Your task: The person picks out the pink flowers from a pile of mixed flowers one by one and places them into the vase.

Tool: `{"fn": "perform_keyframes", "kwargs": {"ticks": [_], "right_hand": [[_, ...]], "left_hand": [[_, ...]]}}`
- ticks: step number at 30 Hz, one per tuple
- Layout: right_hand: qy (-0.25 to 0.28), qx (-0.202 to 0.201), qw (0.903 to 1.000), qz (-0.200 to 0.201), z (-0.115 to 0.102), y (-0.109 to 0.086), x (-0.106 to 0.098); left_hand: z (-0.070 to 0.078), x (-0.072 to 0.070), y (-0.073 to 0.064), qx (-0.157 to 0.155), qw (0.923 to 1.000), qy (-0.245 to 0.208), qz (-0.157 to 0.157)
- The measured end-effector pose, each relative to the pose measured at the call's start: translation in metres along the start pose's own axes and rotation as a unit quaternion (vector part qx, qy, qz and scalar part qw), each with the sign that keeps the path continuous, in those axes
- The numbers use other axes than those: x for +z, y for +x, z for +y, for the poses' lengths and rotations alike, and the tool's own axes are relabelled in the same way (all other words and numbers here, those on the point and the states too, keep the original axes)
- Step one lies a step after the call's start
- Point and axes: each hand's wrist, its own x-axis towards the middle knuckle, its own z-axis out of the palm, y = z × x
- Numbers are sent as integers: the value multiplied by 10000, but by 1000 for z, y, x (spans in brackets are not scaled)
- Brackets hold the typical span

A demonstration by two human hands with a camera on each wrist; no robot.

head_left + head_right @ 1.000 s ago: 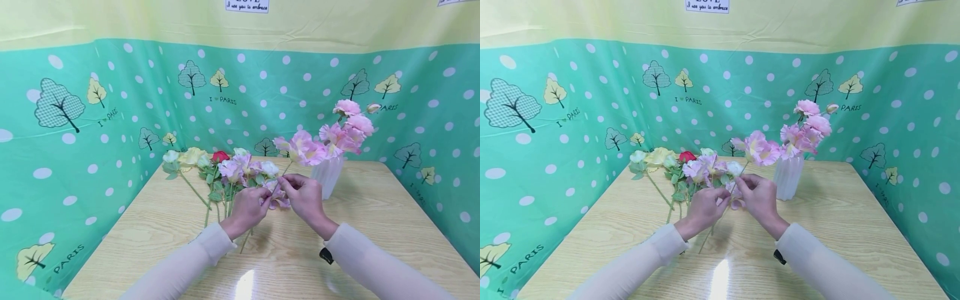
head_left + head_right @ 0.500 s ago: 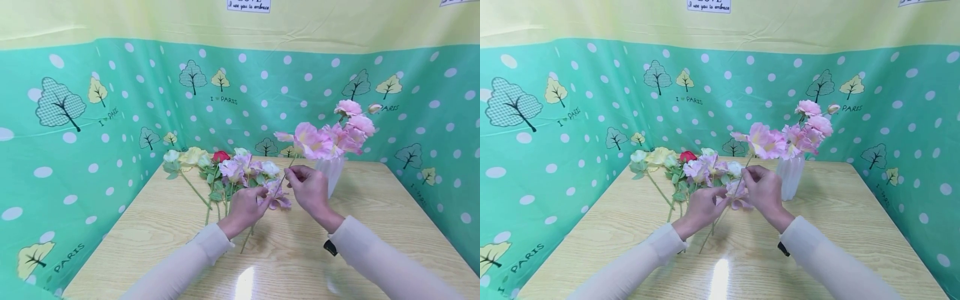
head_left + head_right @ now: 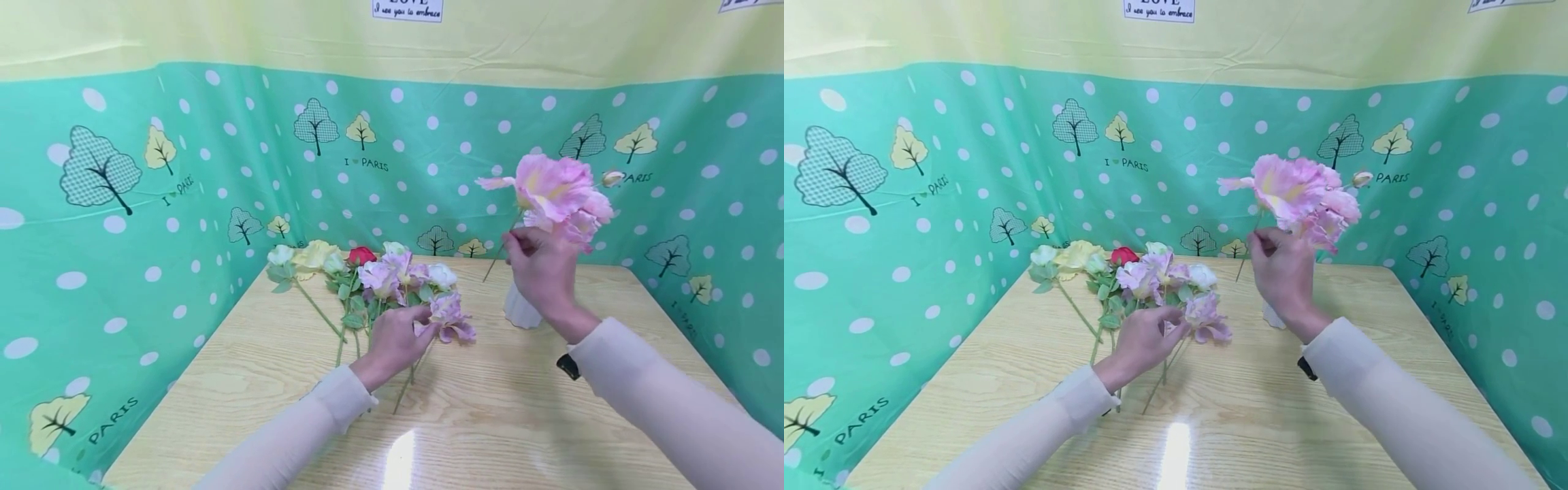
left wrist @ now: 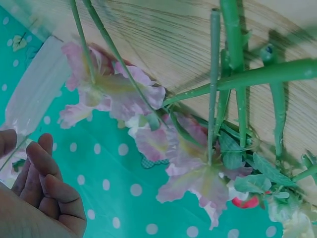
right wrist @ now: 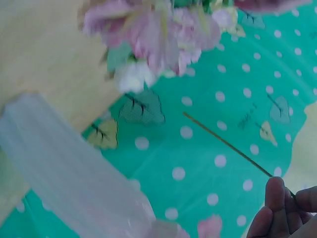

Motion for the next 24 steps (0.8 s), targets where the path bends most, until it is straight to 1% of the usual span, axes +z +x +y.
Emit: {"fn": "perform_keyframes", "kwargs": {"ticks": [5, 6, 9, 15, 21, 24], "right_hand": [[-379, -118, 9990, 181, 0, 19, -14], [-475, -115, 9985, 245, 0, 23, -16], [-503, 8, 9982, 330, 1, 30, -22], [-483, 245, 9975, 444, 3, 39, -31], [-775, 242, 9939, 746, 3, 45, -36], [-883, 250, 9925, 802, 4, 47, -38]], "left_hand": [[-1, -1, 0, -52, 9999, 94, 28], [-1, -1, 0, -65, 9999, 94, 32], [-2, 0, -1, -95, 9999, 66, 11], [-4, 0, -2, -108, 9999, 97, 25], [-4, 0, -2, -111, 9998, 112, 76], [-4, 0, -2, -122, 9999, 80, 63]]}}
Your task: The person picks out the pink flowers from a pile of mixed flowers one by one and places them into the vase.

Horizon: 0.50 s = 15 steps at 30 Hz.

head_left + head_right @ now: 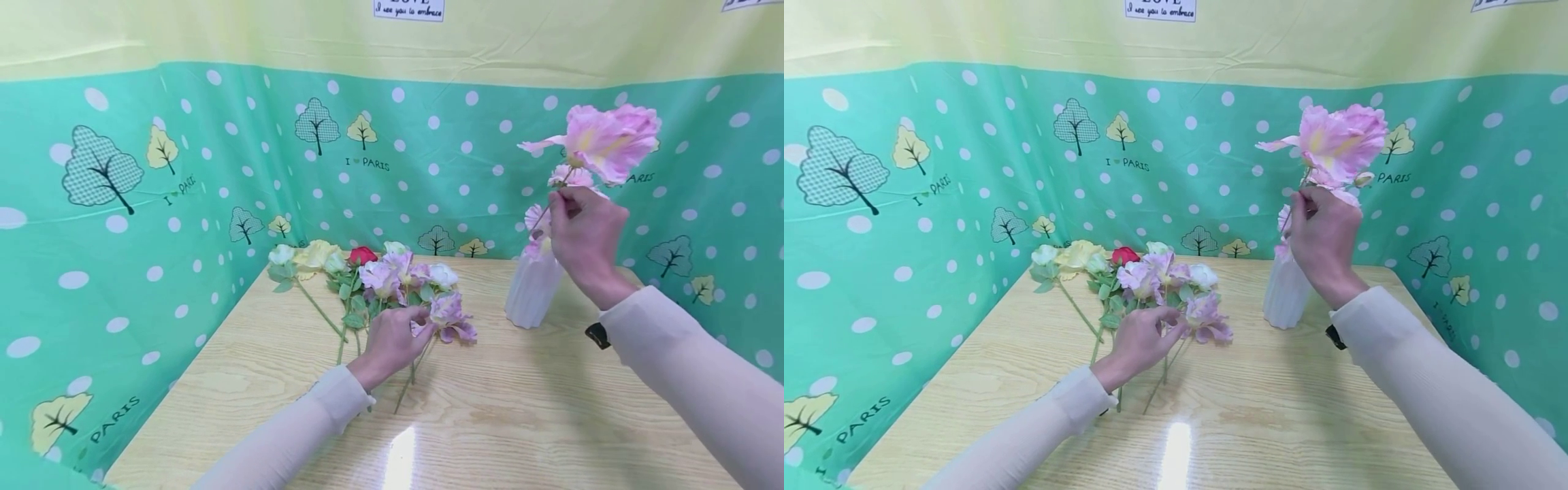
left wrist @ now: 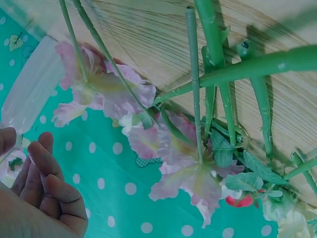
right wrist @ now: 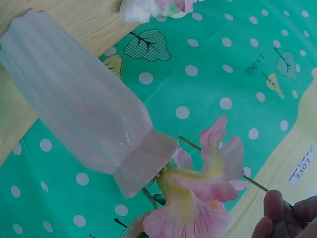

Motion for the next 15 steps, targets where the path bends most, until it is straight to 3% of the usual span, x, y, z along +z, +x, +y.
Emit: {"fn": "perform_keyframes", "kwargs": {"ticks": [9, 15], "right_hand": [[-138, -112, 9997, 148, 5, 1, -4], [-474, 32, 9983, -323, 13, -2, -4]], "left_hand": [[1, 0, 0, 37, 10000, 22, 26], [2, 0, -1, 61, 10000, 60, 49]]}}
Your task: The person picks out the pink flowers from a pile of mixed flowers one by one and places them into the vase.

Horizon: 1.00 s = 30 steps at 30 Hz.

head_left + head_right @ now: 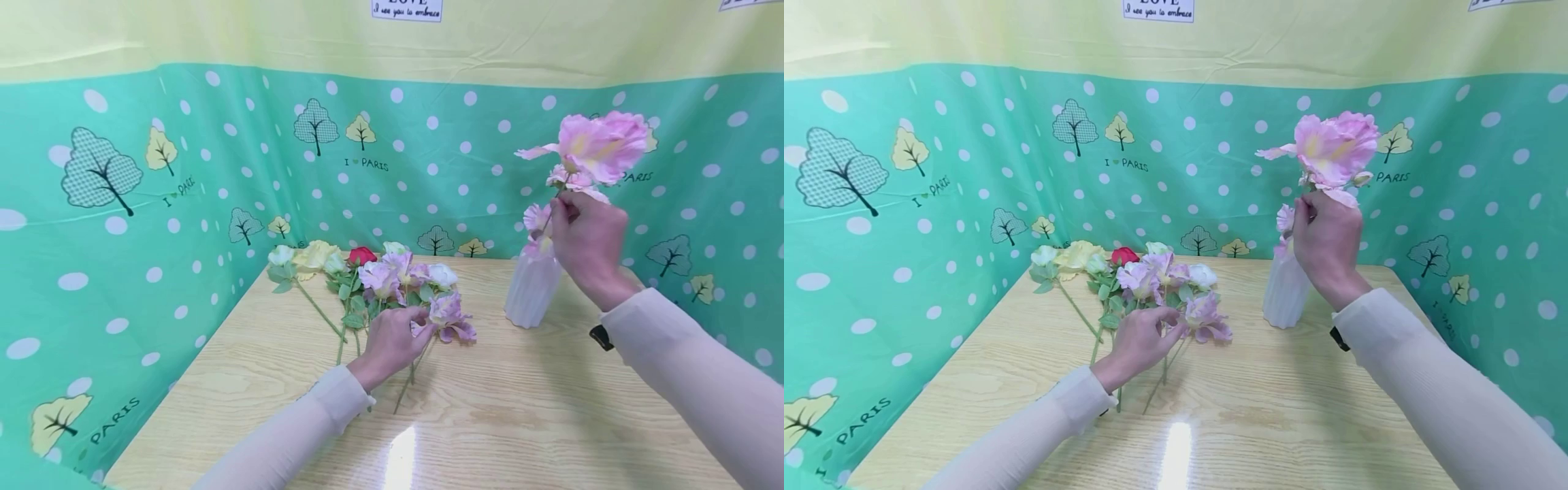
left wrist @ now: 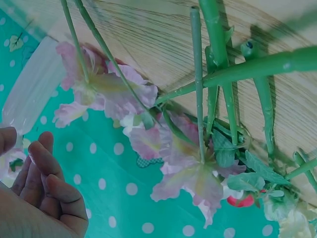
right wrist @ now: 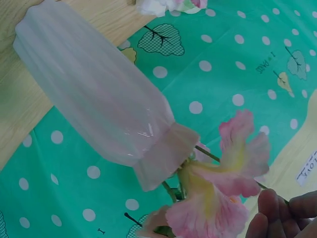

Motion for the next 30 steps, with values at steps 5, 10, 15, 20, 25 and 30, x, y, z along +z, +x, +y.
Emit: {"fn": "perform_keyframes", "kwargs": {"ticks": [5, 10, 15, 20, 25, 30], "right_hand": [[-383, 295, 9959, -760, 5, 1, 1], [-738, 485, 9851, -1476, 7, 2, 4], [-970, 377, 9798, -1706, 11, 0, 7], [-1078, 329, 9781, -1753, 17, -1, 12], [-987, 716, 9741, -1903, 19, -2, 13], [-1149, 523, 9732, -1924, 20, -7, 9]], "left_hand": [[0, 0, 0, -11, 10000, -13, -19], [0, 0, 1, -8, 10000, 59, 13], [0, 0, 1, -9, 10000, 58, -2], [-1, 1, 1, 23, 10000, 55, -1], [-2, 1, 1, 46, 10000, 18, -14], [-2, 0, 0, 7, 10000, 31, -59]]}}
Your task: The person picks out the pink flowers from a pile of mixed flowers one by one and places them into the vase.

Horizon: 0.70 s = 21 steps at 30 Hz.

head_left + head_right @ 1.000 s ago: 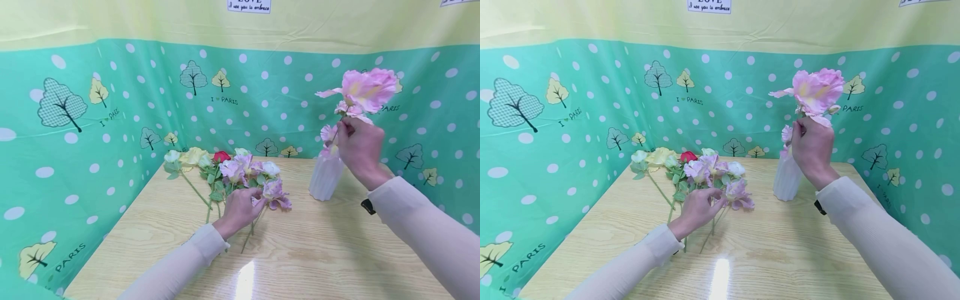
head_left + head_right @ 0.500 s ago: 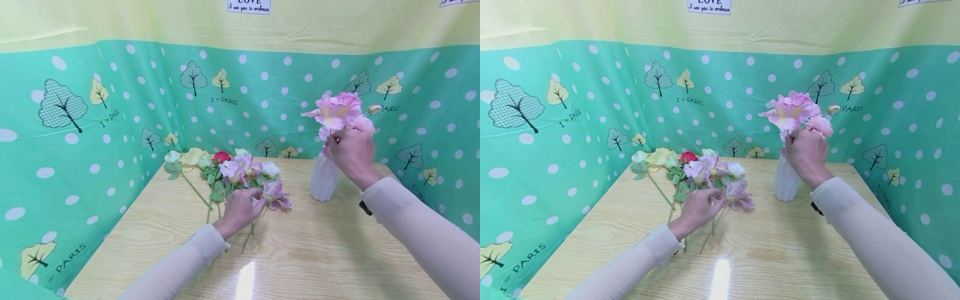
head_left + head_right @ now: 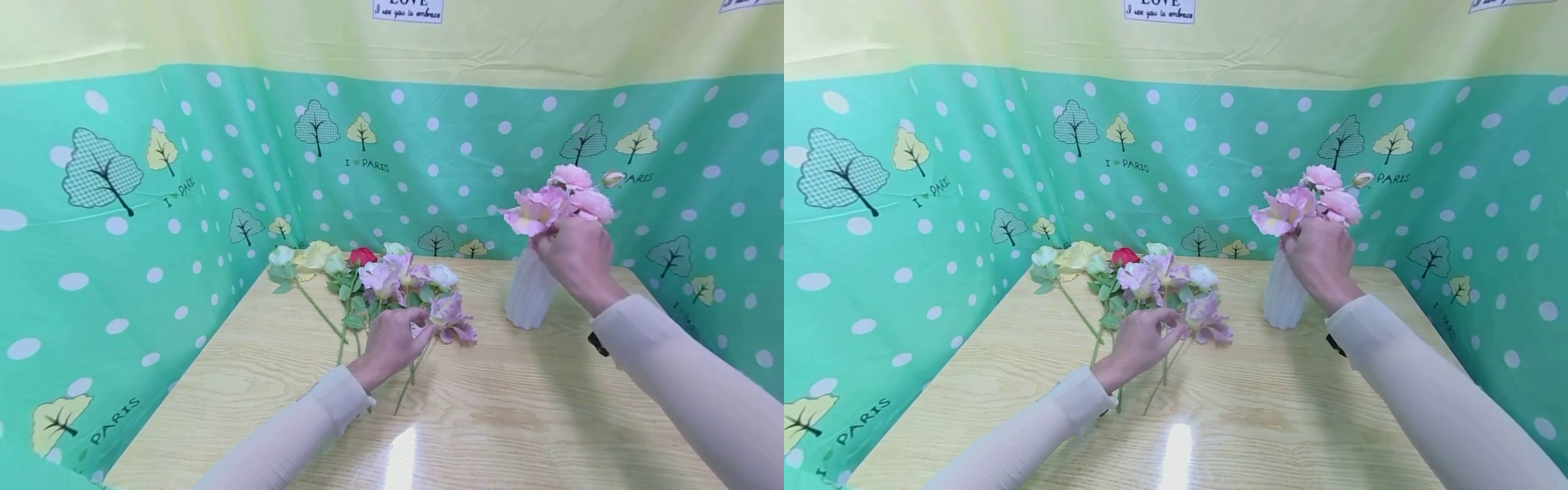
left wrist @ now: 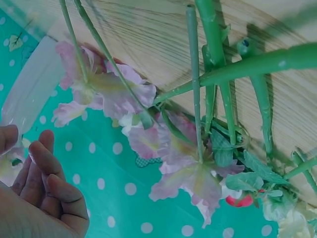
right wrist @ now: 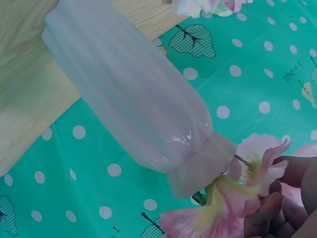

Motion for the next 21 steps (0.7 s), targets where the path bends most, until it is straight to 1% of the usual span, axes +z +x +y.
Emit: {"fn": "perform_keyframes", "kwargs": {"ticks": [3, 8, 14, 18, 21], "right_hand": [[92, -97, 9999, 79, 1, -6, 0], [25, -290, 9993, 216, 1, -16, 1], [82, -590, 9974, 407, 1, -27, 6], [153, -903, 9938, 627, 2, -35, 13], [219, -1032, 9919, 701, 3, -41, 18]], "left_hand": [[0, 0, 0, -25, 10000, -37, -65], [-1, 0, -2, -90, 9997, -183, -137], [-4, 0, -3, -124, 9997, -201, -88], [-6, -1, -4, -272, 9993, -201, -155], [-8, -3, -4, -452, 9985, -229, -211]]}}
